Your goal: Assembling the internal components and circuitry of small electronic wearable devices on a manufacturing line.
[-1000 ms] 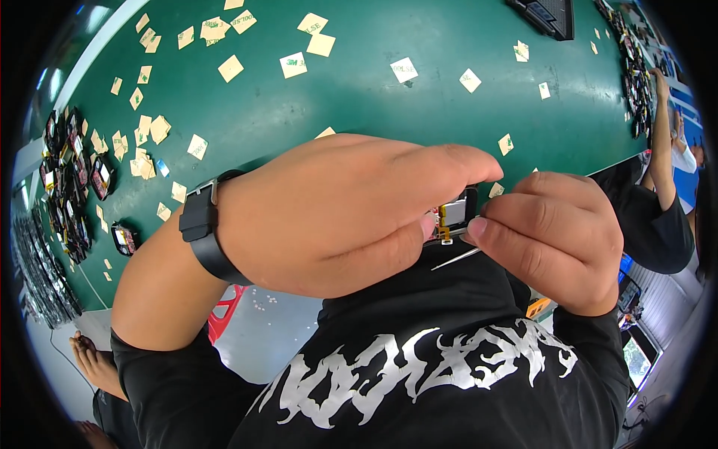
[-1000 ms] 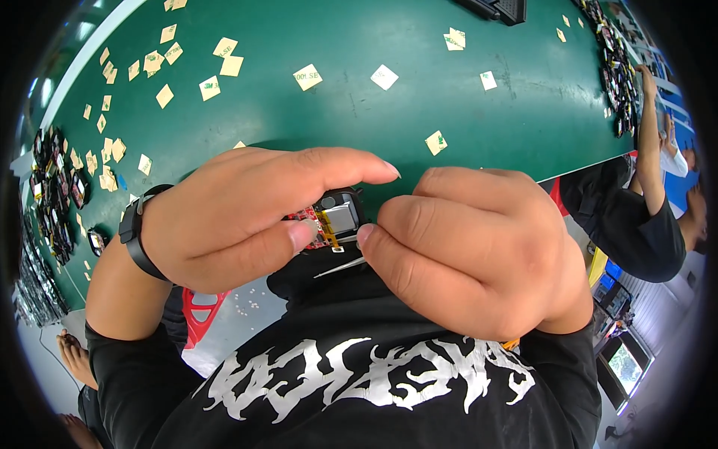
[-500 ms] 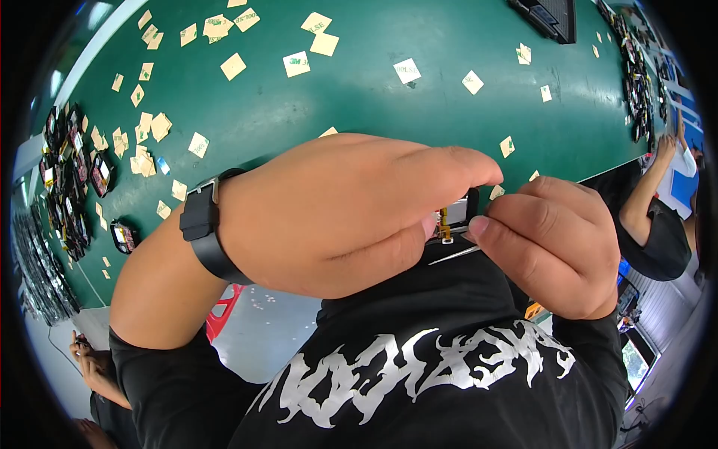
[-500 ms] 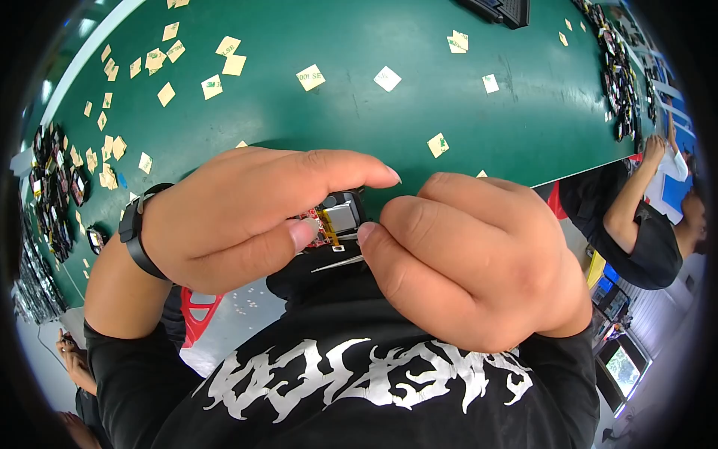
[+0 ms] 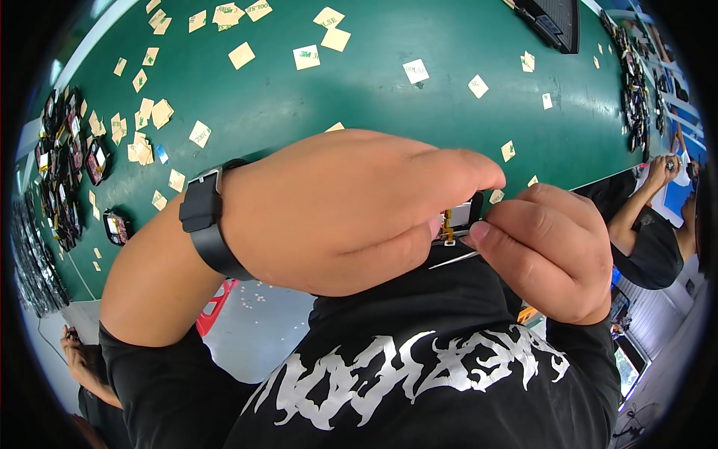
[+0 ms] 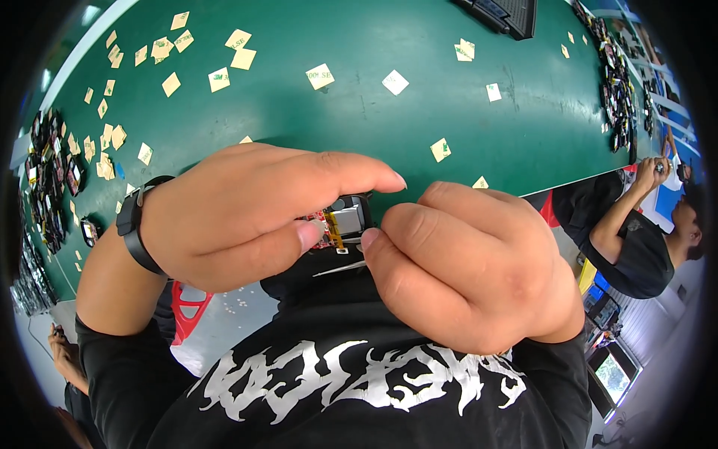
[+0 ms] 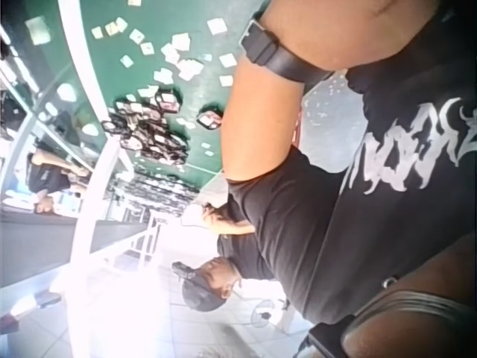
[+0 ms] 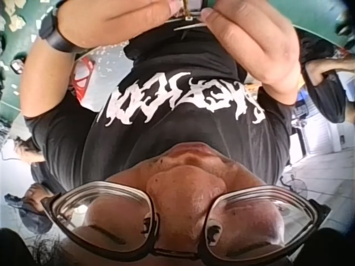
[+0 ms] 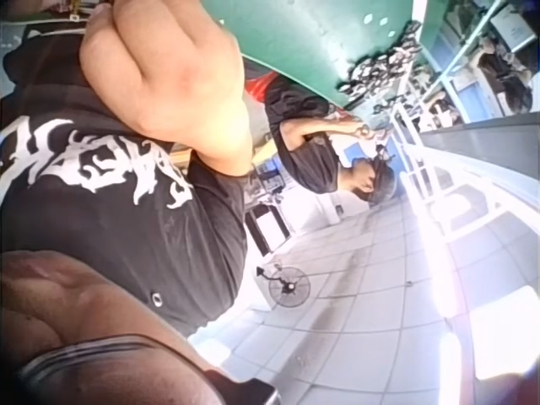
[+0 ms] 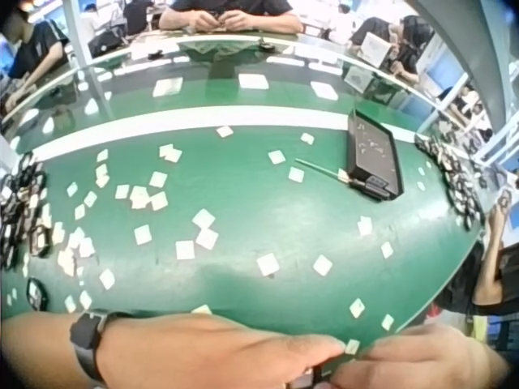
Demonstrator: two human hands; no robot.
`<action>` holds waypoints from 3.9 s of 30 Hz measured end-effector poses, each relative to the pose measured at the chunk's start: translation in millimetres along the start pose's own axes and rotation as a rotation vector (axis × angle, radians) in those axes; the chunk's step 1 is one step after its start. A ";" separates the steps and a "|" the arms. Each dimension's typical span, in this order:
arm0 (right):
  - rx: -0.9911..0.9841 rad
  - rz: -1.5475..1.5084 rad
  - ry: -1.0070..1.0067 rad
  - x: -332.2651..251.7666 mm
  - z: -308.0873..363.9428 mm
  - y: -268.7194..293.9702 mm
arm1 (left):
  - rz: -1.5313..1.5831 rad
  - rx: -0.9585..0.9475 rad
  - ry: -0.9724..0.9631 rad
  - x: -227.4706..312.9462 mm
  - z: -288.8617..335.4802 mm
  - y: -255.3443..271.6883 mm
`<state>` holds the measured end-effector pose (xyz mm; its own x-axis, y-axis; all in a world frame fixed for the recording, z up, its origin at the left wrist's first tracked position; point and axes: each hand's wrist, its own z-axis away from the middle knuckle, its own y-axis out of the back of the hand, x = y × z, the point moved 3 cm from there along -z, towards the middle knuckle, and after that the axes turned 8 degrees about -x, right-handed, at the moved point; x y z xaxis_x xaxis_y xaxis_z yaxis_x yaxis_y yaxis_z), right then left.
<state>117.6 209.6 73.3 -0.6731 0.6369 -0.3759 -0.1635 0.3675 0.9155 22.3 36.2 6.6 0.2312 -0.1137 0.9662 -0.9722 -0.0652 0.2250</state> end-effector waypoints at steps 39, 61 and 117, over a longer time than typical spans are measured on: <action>0.144 -0.175 -0.058 -0.4 0.8 -11.0 | 0.112 -0.037 0.038 -1.0 -0.2 8.4; 0.139 0.035 -0.087 -12.0 -6.2 1.9 | 0.032 0.022 -0.094 -6.0 1.9 5.9; 0.030 0.032 0.061 -11.6 1.6 -1.0 | -0.099 -0.056 -0.052 -1.7 -1.4 -6.2</action>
<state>126.7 202.9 76.5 -0.7205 0.6066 -0.3360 -0.1200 0.3681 0.9220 27.8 38.1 3.7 0.3260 -0.1608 0.9316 -0.9449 -0.0234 0.3266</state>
